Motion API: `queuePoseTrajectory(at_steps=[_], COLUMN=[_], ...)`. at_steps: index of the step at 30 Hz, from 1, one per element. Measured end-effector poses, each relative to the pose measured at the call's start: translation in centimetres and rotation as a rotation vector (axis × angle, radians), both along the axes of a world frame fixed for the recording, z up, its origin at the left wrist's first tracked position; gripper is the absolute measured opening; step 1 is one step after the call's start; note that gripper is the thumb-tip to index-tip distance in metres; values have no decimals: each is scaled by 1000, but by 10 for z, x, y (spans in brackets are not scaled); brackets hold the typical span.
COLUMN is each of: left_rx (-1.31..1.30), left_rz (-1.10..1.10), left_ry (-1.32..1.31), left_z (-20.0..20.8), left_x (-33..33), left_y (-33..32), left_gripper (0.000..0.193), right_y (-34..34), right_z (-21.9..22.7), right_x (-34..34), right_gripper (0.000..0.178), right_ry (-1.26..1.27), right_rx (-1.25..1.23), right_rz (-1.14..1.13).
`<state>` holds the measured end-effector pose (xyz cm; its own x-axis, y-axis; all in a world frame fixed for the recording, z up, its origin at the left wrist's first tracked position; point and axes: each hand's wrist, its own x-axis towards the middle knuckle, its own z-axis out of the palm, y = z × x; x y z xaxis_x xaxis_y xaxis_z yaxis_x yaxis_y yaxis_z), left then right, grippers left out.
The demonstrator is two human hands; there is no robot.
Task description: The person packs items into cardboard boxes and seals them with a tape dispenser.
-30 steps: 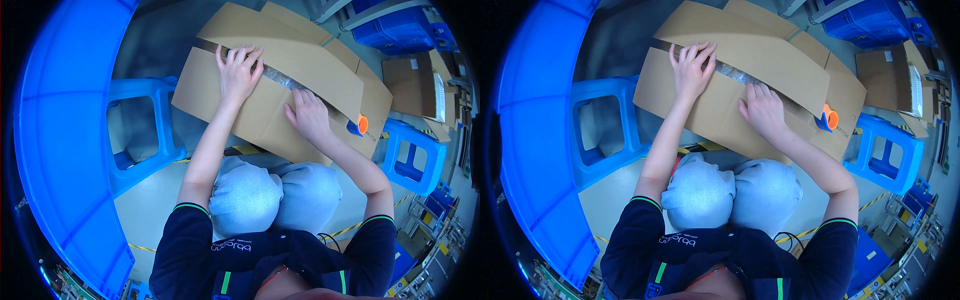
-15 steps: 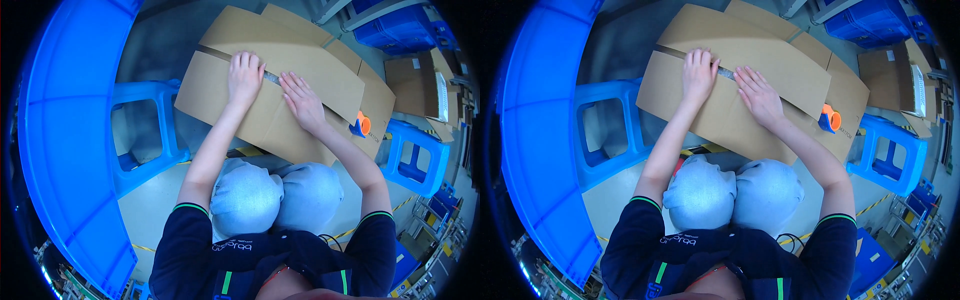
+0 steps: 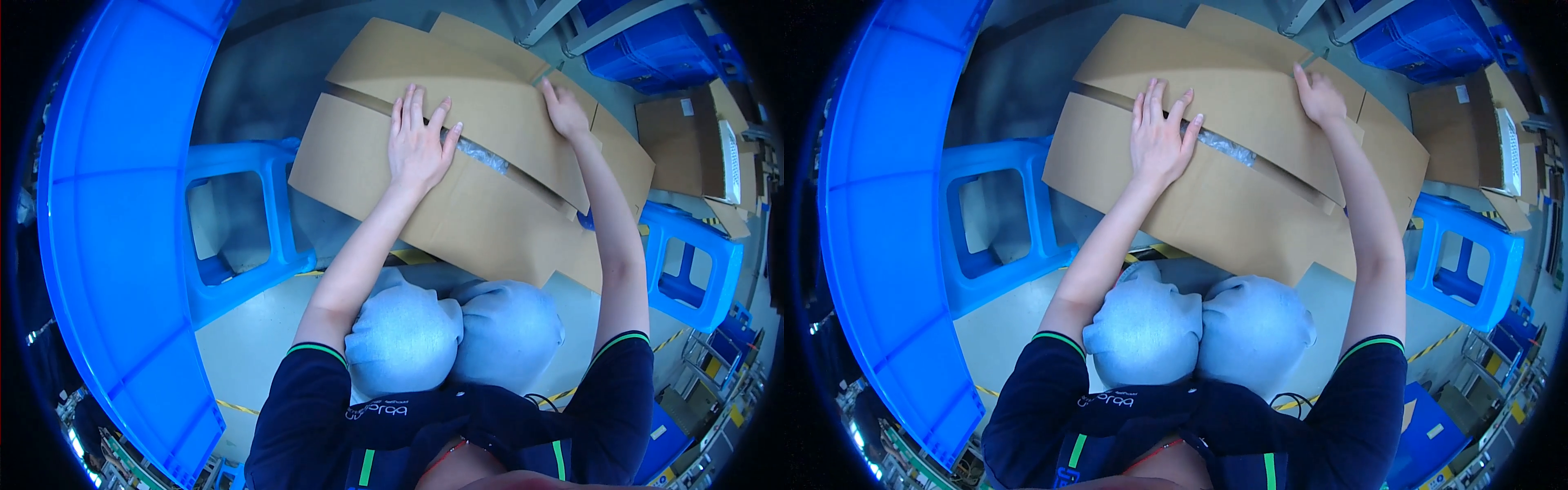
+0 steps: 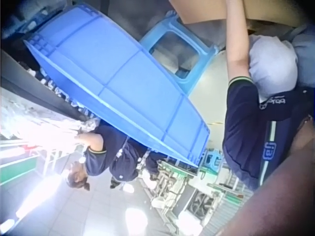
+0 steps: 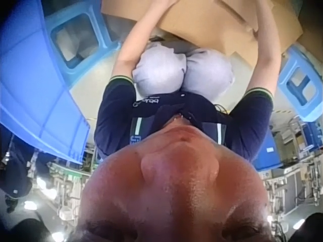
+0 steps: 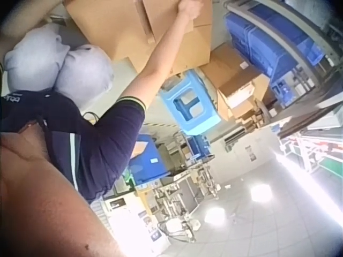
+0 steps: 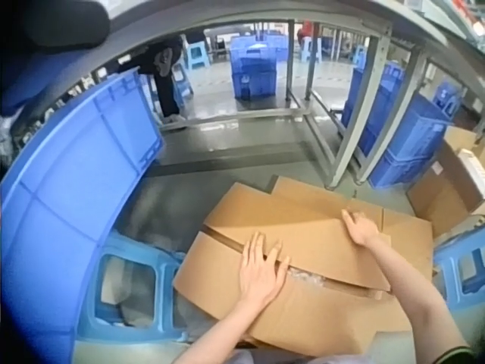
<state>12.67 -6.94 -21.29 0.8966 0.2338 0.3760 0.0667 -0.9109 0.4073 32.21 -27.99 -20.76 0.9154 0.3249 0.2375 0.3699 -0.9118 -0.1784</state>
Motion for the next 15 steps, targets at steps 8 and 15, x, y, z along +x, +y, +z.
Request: queuePoseTrajectory(at_steps=[8, 15], left_rx=[33, 183], left_rz=[-117, -485], left_ry=[50, 36], left_z=[-8, -2], left_x=[9, 52], left_y=[15, 49], left_gripper=[42, 46], right_y=[-20, -44], right_z=[-16, -14], right_x=[-16, -83], right_gripper=[69, 63], right_ry=[435, 421], right_rx=[-182, -69], right_rz=[-365, -511])
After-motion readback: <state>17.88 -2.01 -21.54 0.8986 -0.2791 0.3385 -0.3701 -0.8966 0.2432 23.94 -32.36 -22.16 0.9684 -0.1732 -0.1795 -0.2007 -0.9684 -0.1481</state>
